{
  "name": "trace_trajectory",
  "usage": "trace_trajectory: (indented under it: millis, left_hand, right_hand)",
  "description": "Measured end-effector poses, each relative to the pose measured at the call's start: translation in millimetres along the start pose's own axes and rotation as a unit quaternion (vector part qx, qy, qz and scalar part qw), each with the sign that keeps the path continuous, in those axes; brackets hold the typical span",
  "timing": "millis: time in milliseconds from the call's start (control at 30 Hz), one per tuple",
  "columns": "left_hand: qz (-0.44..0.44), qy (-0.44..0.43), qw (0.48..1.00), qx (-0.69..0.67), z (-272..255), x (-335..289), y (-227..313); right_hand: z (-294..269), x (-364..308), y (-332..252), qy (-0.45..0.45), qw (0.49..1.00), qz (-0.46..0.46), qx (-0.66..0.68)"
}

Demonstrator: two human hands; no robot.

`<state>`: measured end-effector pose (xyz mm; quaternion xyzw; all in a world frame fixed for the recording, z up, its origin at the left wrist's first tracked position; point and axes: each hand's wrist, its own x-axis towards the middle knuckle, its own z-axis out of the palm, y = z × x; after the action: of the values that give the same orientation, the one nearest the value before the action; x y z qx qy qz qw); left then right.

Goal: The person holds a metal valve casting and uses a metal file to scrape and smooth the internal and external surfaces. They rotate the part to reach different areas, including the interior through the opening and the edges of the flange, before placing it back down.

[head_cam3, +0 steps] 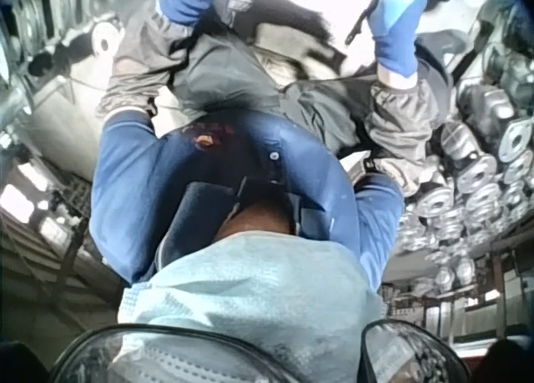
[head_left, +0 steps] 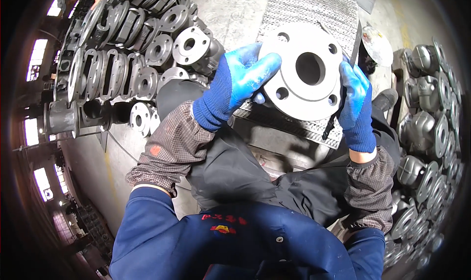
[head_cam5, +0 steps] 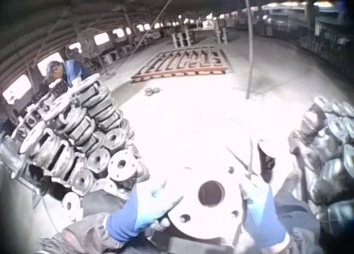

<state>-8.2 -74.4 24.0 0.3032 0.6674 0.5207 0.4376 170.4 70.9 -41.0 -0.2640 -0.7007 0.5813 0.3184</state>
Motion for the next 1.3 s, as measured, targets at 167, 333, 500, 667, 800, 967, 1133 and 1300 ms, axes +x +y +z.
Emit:
trace_trajectory:
  millis: [167,333,500,667,800,967,1133,1300]
  left_hand:
    - [0.012,-0.021,0.999,-0.033,22,11,5]
    - [0.021,-0.068,0.995,-0.063,47,24,-1]
    - [0.058,-0.120,0.991,-0.006,75,34,1]
    - [0.145,-0.157,0.977,0.018,66,55,-2]
    - [0.154,0.084,0.982,-0.066,-11,94,-38]
    - [-0.158,0.140,0.977,0.035,-40,95,-110]
    - [-0.156,-0.072,0.971,-0.166,-22,73,-135]
    - [-0.077,0.001,0.992,-0.099,-16,73,-129]
  right_hand:
    - [-26,-13,14,-0.015,0.978,-0.070,-0.197]
    - [-40,-18,-21,0.190,0.980,0.053,0.007]
    - [-19,-29,-18,0.094,0.963,-0.120,-0.223]
    - [-20,-27,30,0.170,0.981,-0.060,-0.068]
    - [-29,-31,76,0.213,0.974,0.054,0.052]
    - [-46,-36,85,0.218,0.966,0.115,0.076]
    - [-46,-29,78,0.215,0.969,0.119,0.016]
    - [-57,-18,84,0.106,0.944,-0.030,-0.310]
